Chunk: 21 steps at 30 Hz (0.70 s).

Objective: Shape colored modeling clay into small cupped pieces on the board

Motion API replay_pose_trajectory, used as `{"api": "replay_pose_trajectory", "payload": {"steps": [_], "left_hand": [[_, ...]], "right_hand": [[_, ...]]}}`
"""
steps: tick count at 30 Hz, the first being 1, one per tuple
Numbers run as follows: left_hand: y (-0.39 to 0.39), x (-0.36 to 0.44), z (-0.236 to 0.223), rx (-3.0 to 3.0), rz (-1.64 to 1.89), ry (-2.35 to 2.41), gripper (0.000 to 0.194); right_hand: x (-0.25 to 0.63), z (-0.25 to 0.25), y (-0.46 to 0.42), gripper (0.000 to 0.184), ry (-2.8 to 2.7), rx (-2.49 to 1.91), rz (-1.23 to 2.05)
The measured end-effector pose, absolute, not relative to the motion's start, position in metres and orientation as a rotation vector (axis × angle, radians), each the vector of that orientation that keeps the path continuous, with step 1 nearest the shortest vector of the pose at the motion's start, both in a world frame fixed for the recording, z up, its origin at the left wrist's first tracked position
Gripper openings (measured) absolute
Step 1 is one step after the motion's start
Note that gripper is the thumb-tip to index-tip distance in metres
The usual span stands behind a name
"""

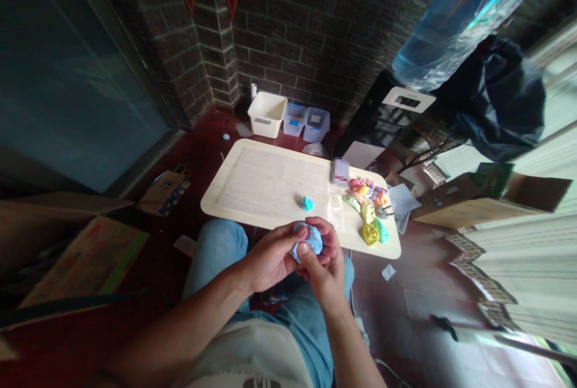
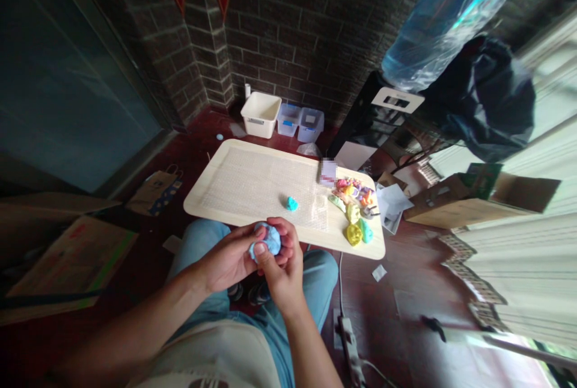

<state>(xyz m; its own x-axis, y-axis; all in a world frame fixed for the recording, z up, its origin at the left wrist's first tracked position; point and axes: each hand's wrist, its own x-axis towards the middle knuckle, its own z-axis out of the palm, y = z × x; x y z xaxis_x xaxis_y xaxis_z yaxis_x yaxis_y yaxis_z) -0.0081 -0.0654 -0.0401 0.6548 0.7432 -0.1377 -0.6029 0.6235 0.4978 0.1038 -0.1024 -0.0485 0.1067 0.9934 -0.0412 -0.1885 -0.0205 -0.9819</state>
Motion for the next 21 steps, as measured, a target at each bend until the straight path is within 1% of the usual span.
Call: {"api": "replay_pose_trajectory", "payload": {"steps": [3, 5, 9, 11, 14, 16, 19, 21], "left_hand": [[-0.062, -0.009, -0.042, 0.369, 0.742, 0.333, 0.024], [-0.058, -0.011, -0.044, 0.325, 0.710, 0.331, 0.028], [-0.047, -0.014, -0.051, 0.290, 0.757, 0.404, 0.047], [-0.044, -0.013, -0.052, 0.291, 0.806, 0.470, 0.053], [-0.044, -0.010, -0.049, 0.296, 0.817, 0.514, 0.055], [-0.047, -0.008, -0.044, 0.286, 0.805, 0.497, 0.054], [-0.047, -0.007, -0.037, 0.246, 0.863, 0.449, 0.055], [-0.044, -0.006, -0.036, 0.201, 0.954, 0.462, 0.058]], "right_hand": [[0.103, -0.050, -0.101, 0.035, -0.958, -1.160, 1.228], [0.108, -0.050, -0.099, 0.038, -0.994, -1.179, 1.293], [0.126, -0.044, -0.091, 0.058, -1.201, -1.083, 1.451], [0.133, -0.039, -0.084, 0.054, -1.267, -1.102, 1.315], [0.134, -0.034, -0.068, 0.040, -1.341, -1.222, 0.875], [0.127, -0.034, -0.059, 0.040, -1.452, -1.211, 0.715], [0.111, -0.037, -0.055, 0.047, -1.623, -1.124, 0.761], [0.097, -0.040, -0.060, 0.048, -1.693, -1.088, 0.823]]}}
